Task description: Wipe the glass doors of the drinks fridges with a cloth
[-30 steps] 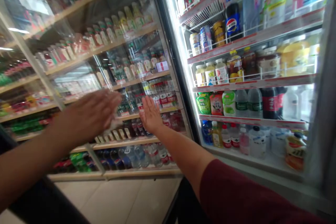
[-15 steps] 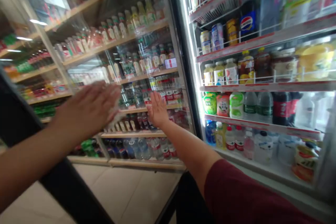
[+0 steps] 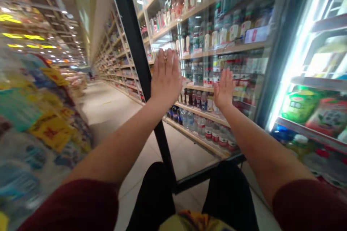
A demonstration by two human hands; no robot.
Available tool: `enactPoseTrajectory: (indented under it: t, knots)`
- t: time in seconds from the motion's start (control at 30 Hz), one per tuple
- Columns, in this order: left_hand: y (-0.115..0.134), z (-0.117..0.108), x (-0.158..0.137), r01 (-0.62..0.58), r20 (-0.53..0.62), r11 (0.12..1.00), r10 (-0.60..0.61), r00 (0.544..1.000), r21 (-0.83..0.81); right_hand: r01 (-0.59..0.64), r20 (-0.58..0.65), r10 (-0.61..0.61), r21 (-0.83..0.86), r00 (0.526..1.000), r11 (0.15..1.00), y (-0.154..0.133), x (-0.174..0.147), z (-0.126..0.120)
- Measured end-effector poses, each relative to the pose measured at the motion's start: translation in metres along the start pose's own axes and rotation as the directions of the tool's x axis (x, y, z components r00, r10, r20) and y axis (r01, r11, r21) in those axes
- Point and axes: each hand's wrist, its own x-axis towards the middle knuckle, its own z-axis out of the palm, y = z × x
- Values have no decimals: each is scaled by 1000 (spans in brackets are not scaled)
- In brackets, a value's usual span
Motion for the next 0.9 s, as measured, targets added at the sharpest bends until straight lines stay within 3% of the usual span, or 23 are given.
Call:
enactPoseTrajectory:
  t: [0.07, 0.17, 0.23, 0.3, 0.37, 0.4, 0.5, 0.57, 0.67, 0.77, 0.83, 0.9]
  knots:
    - [17, 9, -12, -71, 124, 997, 70, 990, 1, -1, 0, 1, 16, 1000, 1000, 1, 0, 0]
    - [32, 17, -21, -238, 299, 971, 237, 924, -37, 0, -5, 0, 33, 1000, 999, 2, -1, 0]
    - [31, 16, -16, -167, 268, 986, 162, 950, -5, 6, -8, -6, 27, 1000, 1000, 1, -1, 0]
    - [29, 16, -10, -17, 174, 999, 10, 985, 34, 10, -14, -10, 5, 1000, 1000, -2, -1, 0]
    - [34, 23, -13, 81, 97, 996, -84, 992, 38, 2, -27, -3, -21, 1000, 1000, -5, -1, 0]
    - [39, 29, -19, 67, 85, 997, -69, 994, 26, -4, -34, 3, -30, 999, 1000, -7, -1, 1]
    - [49, 50, -43, -157, 124, 987, 159, 980, -22, -4, -58, 1, -42, 998, 999, -11, -1, 3]
    - [45, 55, -48, -238, 134, 971, 239, 962, -20, 9, -69, -11, -37, 998, 999, -11, -2, 6]
    - [26, 49, -33, -59, 58, 996, 56, 997, 63, 33, -81, -35, -27, 996, 999, -7, -2, 14]
    - [22, 50, -27, 149, -7, 980, -149, 989, 135, 32, -100, -36, -39, 994, 999, -4, -1, 23]
    - [31, 65, -43, 106, -9, 983, -106, 994, 148, 21, -108, -27, -57, 994, 998, -4, 0, 26]
    - [43, 83, -69, -131, 40, 984, 127, 991, 118, 20, -98, -25, -60, 995, 998, -5, 0, 28]
